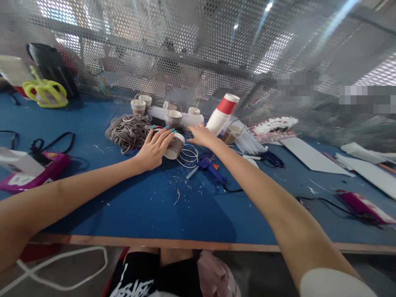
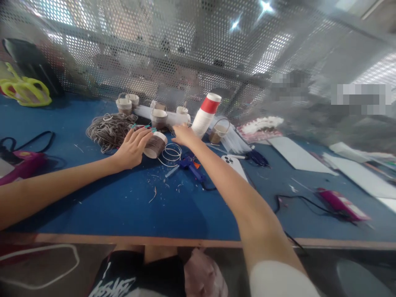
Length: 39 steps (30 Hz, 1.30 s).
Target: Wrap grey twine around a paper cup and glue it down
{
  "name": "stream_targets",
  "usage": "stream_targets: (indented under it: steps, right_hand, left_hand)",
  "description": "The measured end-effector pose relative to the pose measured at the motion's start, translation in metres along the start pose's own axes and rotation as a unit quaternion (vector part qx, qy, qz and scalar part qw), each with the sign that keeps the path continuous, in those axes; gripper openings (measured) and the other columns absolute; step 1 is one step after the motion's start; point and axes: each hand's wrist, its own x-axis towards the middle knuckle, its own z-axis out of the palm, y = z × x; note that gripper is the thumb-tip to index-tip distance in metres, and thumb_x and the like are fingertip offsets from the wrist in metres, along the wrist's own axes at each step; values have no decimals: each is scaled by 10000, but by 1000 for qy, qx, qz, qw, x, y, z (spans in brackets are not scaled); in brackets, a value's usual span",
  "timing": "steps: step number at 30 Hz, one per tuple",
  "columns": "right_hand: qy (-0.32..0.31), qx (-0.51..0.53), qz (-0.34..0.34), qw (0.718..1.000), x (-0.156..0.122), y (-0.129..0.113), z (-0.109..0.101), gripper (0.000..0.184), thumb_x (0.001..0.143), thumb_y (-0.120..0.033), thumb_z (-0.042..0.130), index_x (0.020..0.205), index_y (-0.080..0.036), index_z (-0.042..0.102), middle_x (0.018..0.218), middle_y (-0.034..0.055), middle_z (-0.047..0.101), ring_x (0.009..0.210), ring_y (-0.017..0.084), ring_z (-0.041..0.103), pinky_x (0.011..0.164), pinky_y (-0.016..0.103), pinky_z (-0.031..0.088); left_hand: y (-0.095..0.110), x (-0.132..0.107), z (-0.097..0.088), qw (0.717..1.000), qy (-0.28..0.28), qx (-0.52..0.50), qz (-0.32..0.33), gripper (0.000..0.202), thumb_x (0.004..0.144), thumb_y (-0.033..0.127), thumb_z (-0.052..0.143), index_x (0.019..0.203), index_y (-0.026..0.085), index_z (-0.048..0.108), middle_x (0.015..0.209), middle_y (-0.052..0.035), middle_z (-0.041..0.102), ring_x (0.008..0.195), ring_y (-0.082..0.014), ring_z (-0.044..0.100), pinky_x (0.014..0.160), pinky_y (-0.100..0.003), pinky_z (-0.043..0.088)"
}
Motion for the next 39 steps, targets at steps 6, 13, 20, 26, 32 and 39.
stream_targets:
  steps: [6, 13, 20, 26, 32, 39]
  right_hand:
    - [-26, 14, 31, 999, 21, -5, 9, 284, 855, -126, 591, 1087, -163, 749, 1198, 154, 744, 1168, 305, 661, 932, 367, 517]
    - [65, 96, 78, 990, 17, 0, -3, 414, 823, 6, 495, 1100, -128, 771, 1197, 154, 756, 1210, 324, 665, 1045, 432, 518]
    - [161, 235, 104, 953, -15, 14, -40, 421, 813, -33, 550, 1197, -84, 715, 1205, 158, 753, 1129, 275, 724, 973, 398, 600]
    - [121, 474, 63, 870, -63, -3, -68, 259, 753, -129, 682, 991, -129, 787, 951, 100, 805, 885, 250, 775, 910, 469, 626]
    - [-13, 559, -21, 829, -73, -30, -86, 189, 704, -175, 726, 873, -194, 808, 846, 37, 801, 814, 207, 758, 817, 393, 641]
    - [-91, 547, -23, 832, -65, -49, -94, 124, 709, -128, 733, 796, -188, 799, 759, 48, 766, 698, 183, 716, 705, 362, 603]
  left_hand:
    - [-2, 0, 3, 1000, -10, 6, -27, 632, 813, 82, 460, 1444, 64, 416, 1467, -228, 519, 1431, -375, 412, 1207, -649, 256]
    - [-3, -1, 3, 1000, 14, 5, -9, 603, 821, 99, 477, 1422, 80, 434, 1430, -227, 532, 1396, -388, 414, 1194, -665, 249]
    - [-1, 3, -4, 995, 99, -18, 15, 563, 772, 73, 491, 1333, 129, 489, 1361, -184, 545, 1314, -361, 444, 1160, -608, 329]
    - [19, 15, -32, 987, 129, -98, -5, 394, 922, 203, 448, 1311, 141, 458, 1313, -175, 536, 1230, -322, 478, 1107, -557, 387]
    - [13, 20, -32, 994, 48, -93, -34, 512, 900, 451, 612, 1301, 154, 498, 1229, -152, 620, 1155, -338, 485, 1041, -542, 396]
    - [-5, 25, -36, 990, 83, -115, 7, 251, 946, 365, 515, 811, 202, 650, 773, -58, 654, 843, -236, 522, 822, -395, 399]
